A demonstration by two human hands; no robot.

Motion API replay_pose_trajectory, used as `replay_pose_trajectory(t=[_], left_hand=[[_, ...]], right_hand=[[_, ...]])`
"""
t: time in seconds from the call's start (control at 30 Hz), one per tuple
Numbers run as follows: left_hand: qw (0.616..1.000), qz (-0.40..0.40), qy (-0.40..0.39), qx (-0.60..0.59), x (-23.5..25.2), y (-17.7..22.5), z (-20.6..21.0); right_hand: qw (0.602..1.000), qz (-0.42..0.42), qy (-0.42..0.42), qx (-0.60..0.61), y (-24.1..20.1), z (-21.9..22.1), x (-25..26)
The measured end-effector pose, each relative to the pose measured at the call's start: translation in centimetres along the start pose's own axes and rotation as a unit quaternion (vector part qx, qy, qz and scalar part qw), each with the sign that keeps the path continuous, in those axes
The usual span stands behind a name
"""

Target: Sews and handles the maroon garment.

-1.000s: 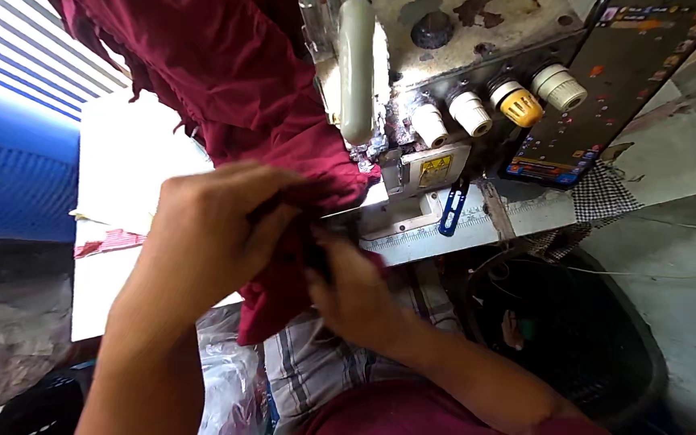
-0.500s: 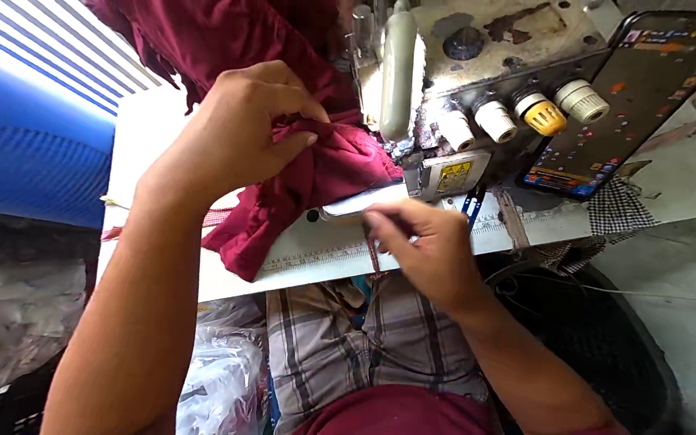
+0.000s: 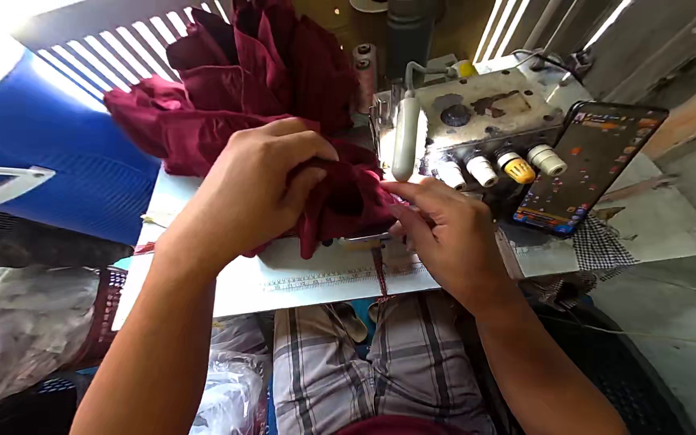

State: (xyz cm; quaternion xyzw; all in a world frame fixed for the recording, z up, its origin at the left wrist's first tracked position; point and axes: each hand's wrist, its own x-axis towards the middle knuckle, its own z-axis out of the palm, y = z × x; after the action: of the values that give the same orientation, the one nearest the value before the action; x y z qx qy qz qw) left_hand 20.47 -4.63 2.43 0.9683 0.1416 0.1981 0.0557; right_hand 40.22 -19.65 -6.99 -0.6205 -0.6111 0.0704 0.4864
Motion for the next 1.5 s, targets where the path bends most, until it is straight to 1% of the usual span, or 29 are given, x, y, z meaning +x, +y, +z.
replay_pose_trajectory(t=[0.07, 0.17, 0.27, 0.4, 0.53, 0.6, 0.7, 0.73, 0.77, 0.8, 0.9, 1.0, 1.13, 1.2, 1.3, 1.4, 1.5], left_hand=[[0.999, 0.028, -0.005, -0.023, 0.4, 0.6, 0.4], [0.997, 0.045, -0.008, -0.062, 0.1, 0.8, 0.9], [0.995, 0.057, -0.005, -0.077, -0.4, 1.0, 1.1], [0.995, 0.047, 0.014, -0.09, -0.5, 1.4, 1.1], [0.993, 0.047, 0.024, -0.109, -0.3, 2.1, 1.6], [0.994, 0.012, 0.039, -0.105, -0.2, 3.0, 2.7], [0.994, -0.102, 0.027, -0.024, -0.2, 4.6, 6.5], [0.993, -0.113, 0.033, 0.012, -0.2, 4.6, 8.0], [0.993, -0.105, 0.042, 0.047, -0.3, 4.4, 9.1], [0.992, -0.092, 0.046, 0.069, -0.3, 4.2, 9.2], [0.994, -0.038, 0.017, 0.102, -0.2, 4.2, 7.8], [0.997, 0.016, 0.001, 0.081, -1.0, 4.6, 8.2], [0.999, 0.05, -0.007, 0.016, -3.1, 4.6, 10.0], [0.999, 0.049, 0.013, 0.008, -4.0, 4.8, 10.7], [0.997, 0.025, 0.066, 0.017, -5.0, 5.5, 10.5], [0.993, -0.002, 0.102, 0.059, -5.7, 6.6, 9.7], [0.989, -0.016, 0.116, 0.093, -5.8, 7.3, 9.0]], right_hand=[[0.999, 0.01, -0.045, 0.004, -0.4, -0.3, 1.0], [0.998, 0.007, -0.053, 0.019, -0.8, -0.7, 1.9], [0.996, 0.016, -0.09, -0.008, -0.9, -1.3, 2.2], [0.995, -0.029, -0.091, -0.022, -0.3, -1.6, 2.3], [0.989, -0.046, -0.136, -0.032, -0.4, -1.9, 2.7], [0.991, -0.072, -0.104, -0.045, -0.5, -2.2, 2.7], [0.993, -0.063, -0.063, -0.073, -0.8, -3.5, 2.6], [0.994, -0.057, -0.058, -0.079, -0.8, -3.8, 2.5], [0.993, -0.057, -0.05, -0.087, -0.7, -3.8, 2.4], [0.993, -0.061, -0.039, -0.094, -0.7, -3.7, 2.3], [0.994, -0.07, -0.009, -0.085, -0.5, -3.5, 1.3], [0.999, -0.045, -0.009, -0.009, 0.4, -3.1, -1.2], [0.996, 0.031, -0.018, 0.083, 2.4, -1.6, -5.1], [0.994, 0.042, -0.011, 0.105, 3.7, -0.7, -6.1], [0.997, 0.038, -0.007, 0.072, 4.8, 0.2, -6.0], [1.0, -0.005, 0.016, 0.019, 5.1, 0.3, -5.0], [0.999, -0.051, -0.006, -0.003, 5.4, -0.1, -3.6]])
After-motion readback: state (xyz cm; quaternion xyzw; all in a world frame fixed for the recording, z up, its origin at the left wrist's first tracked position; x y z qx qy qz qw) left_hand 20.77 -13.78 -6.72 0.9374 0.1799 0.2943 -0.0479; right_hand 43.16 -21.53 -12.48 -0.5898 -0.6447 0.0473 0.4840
